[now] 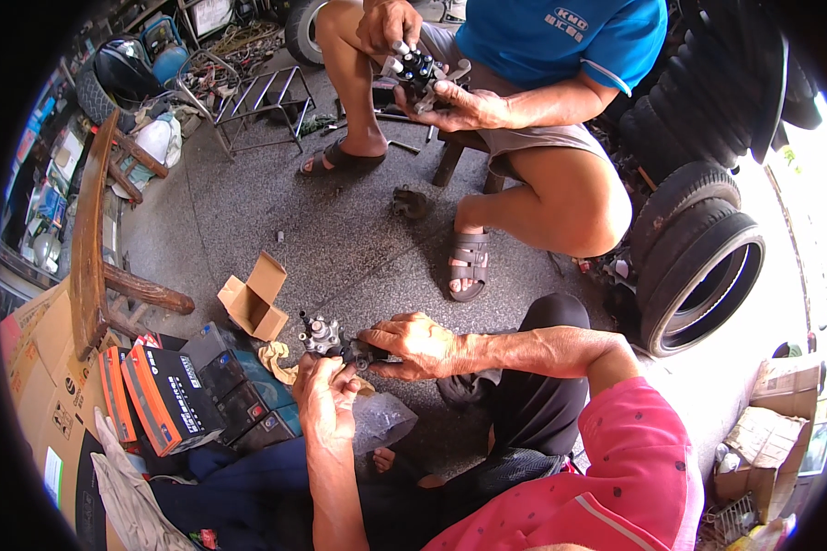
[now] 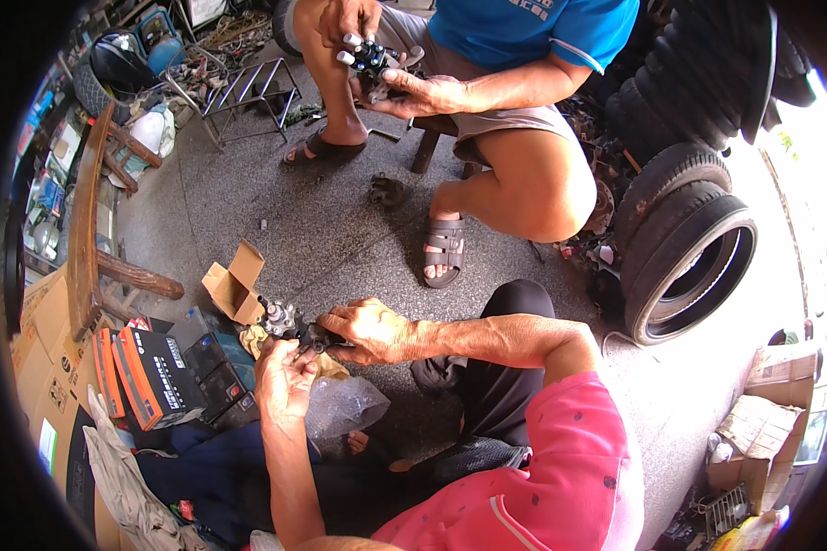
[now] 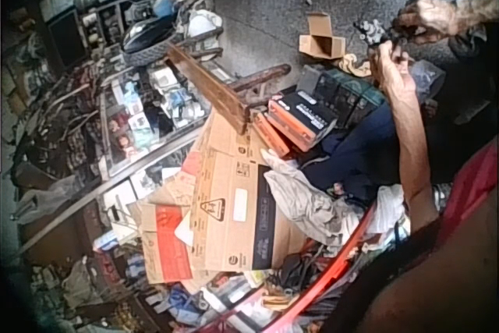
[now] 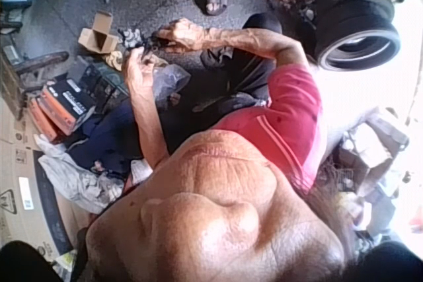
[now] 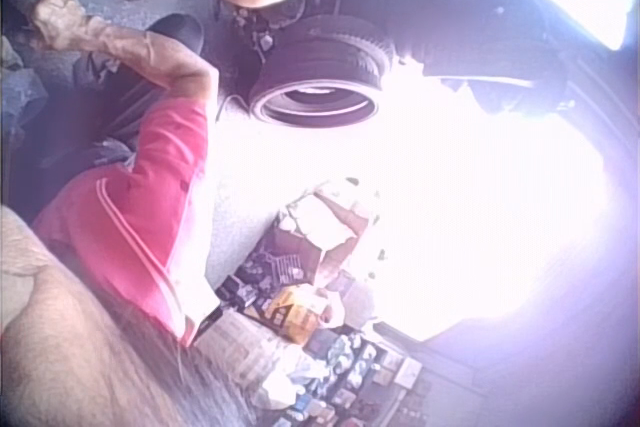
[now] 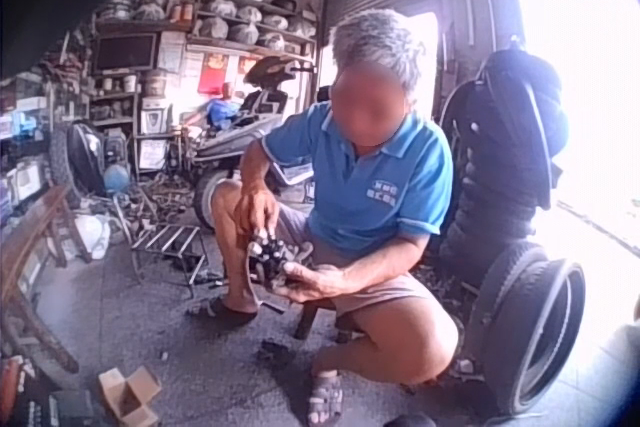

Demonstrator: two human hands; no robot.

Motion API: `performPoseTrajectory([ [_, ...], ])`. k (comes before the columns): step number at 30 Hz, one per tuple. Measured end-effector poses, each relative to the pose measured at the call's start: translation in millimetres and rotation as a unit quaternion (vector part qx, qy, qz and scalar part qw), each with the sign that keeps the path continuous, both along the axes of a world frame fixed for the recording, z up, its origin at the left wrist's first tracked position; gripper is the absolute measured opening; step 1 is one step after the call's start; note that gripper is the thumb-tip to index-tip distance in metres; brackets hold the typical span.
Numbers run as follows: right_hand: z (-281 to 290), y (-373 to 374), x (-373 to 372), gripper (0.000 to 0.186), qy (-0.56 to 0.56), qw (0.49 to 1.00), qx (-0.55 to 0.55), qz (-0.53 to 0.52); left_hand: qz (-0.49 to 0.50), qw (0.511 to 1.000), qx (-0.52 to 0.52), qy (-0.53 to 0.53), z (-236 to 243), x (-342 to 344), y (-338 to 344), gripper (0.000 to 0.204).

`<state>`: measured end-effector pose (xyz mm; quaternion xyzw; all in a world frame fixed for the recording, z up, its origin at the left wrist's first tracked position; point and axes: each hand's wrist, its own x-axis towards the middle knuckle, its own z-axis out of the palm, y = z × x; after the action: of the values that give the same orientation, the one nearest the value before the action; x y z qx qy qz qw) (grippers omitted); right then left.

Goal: Inspect and assemble mechanical engine components for a motorcycle.

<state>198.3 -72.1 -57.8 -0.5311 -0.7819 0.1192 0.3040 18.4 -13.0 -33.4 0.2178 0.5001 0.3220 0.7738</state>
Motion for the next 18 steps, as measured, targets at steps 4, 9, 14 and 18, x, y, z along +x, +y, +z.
performPoseTrajectory([
  [4, 0.6, 0.0, 0.2, 0.053, 0.001, 1.0, -0.005, 0.002, 0.002, 1.0, -0.008, -0.007, -0.2, -0.4, 0.7, 0.018],
  [9, 0.9, -0.1, 0.7, 0.052, 0.0, 1.0, -0.003, 0.004, 0.008, 1.0, -0.013, -0.013, 3.4, 0.8, 0.0, 0.02],
  [14, 1.6, -0.2, 0.5, 0.052, 0.0, 1.0, -0.002, 0.005, 0.001, 1.0, -0.011, -0.012, 4.1, 0.1, 0.1, 0.021],
  [18, 3.7, -0.3, 0.6, 0.052, 0.006, 1.0, 0.0, 0.005, -0.006, 1.0, -0.009, -0.011, 3.9, -0.7, 0.3, 0.022],
])
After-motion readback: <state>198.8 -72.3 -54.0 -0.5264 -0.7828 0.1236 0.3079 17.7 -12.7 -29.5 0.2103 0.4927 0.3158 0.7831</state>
